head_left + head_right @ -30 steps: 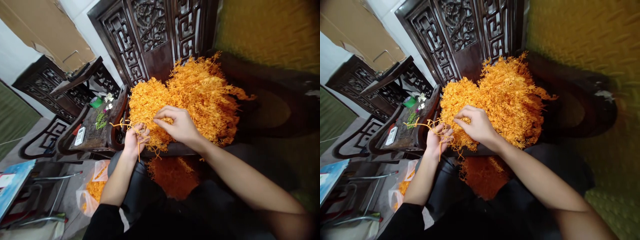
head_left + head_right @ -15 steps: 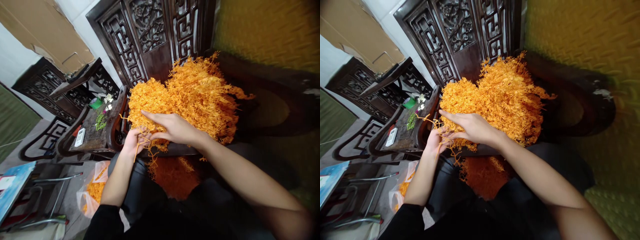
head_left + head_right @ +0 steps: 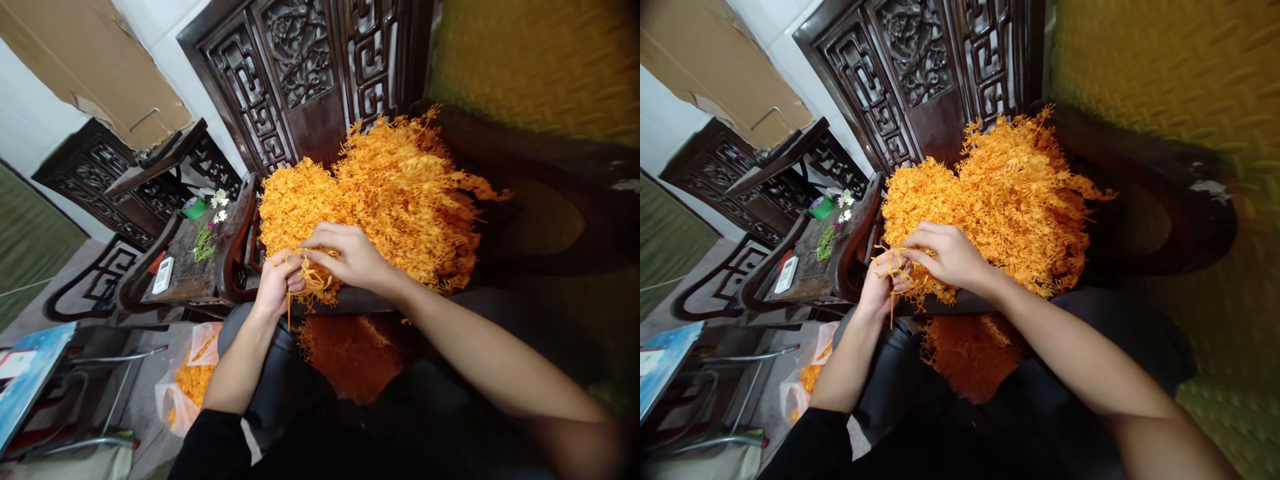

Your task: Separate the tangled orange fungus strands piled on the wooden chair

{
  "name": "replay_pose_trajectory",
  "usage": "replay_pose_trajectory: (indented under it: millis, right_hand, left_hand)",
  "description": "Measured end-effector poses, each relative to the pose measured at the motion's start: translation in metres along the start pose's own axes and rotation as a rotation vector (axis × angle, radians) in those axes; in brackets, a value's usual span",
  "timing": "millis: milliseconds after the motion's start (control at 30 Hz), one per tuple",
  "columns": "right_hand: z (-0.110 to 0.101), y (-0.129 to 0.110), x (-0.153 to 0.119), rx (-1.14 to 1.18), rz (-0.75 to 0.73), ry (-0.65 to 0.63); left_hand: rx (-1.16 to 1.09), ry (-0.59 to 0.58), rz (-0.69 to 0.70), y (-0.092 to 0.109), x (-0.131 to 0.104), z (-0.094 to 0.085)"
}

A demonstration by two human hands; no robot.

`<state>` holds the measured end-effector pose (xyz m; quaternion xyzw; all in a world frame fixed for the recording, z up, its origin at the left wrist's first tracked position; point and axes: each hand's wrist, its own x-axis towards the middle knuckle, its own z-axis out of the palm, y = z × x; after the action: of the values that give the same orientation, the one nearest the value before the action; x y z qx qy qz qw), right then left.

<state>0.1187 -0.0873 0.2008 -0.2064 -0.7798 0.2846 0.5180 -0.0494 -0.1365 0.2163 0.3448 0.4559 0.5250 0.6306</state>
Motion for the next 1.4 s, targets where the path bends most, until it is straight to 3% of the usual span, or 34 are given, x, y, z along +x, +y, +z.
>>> replay_pose_trajectory:
  millis: [67, 167, 233, 267, 333, 467, 567, 667, 800, 900, 1000, 1067, 1167, 1267, 1333, 1400]
  right_hand:
    - [-0.001, 0.003, 0.002, 0.114, 0.151, 0.112]
    - [-0.017, 0.018, 0.010, 0.322, 0.454, 0.430]
    - [-0.032, 0.030, 0.016, 0.431, 0.541, 0.635]
    - [-0.038, 0.035, 0.018, 0.475, 0.563, 0.665]
    - [-0.042, 0.038, 0.019, 0.545, 0.610, 0.571]
    - [-0.024, 0.028, 0.016, 0.618, 0.677, 0.225]
    - [-0.013, 0.024, 0.012, 0.650, 0.689, 0.119]
    - [-0.013, 0.029, 0.007, 0.613, 0.697, 0.107]
    - [-0.019, 0.037, 0.008, 0.448, 0.689, 0.187]
    - [-0.017, 0.044, 0.020, 0.334, 0.683, 0.182]
    - [-0.004, 0.058, 0.047, 0.228, 0.677, 0.185]
    - [0.011, 0.074, 0.072, 0.062, 0.604, 0.196]
    - [0.036, 0.104, 0.109, -0.365, 0.361, 0.139]
    - [0.062, 0.136, 0.136, -0.807, 0.209, -0.105]
    - [0.075, 0.158, 0.144, -1.010, 0.220, -0.300]
    - [0.085, 0.178, 0.145, -1.112, 0.261, -0.405]
  left_hand:
    - [-0.008, -0.005, 0.002, 0.004, -0.003, 0.001]
    - [-0.065, 0.006, 0.030, 0.013, -0.007, -0.003]
    - [-0.110, 0.011, 0.038, 0.017, -0.008, -0.008]
    - [-0.127, 0.006, 0.036, 0.019, -0.008, -0.010]
    - [-0.141, -0.018, 0.022, 0.020, -0.007, -0.012]
    - [-0.124, -0.076, -0.007, 0.021, -0.007, -0.010]
    - [-0.142, -0.096, -0.013, 0.023, -0.008, -0.009]
    - [-0.182, -0.085, -0.002, 0.023, -0.009, -0.013]
    - [-0.148, -0.077, -0.001, 0.015, -0.011, -0.019]
    - [0.019, -0.114, 0.019, 0.008, -0.014, -0.017]
    - [0.299, -0.237, 0.097, 0.002, -0.016, -0.011]
    - [0.451, -0.311, 0.158, -0.004, -0.017, -0.008]
    - [0.561, -0.370, 0.172, -0.011, -0.016, -0.007]
    - [0.605, -0.367, 0.155, -0.011, -0.015, -0.010]
    - [0.617, -0.342, 0.154, -0.007, -0.016, -0.013]
    - [0.626, -0.315, 0.162, -0.003, -0.016, -0.017]
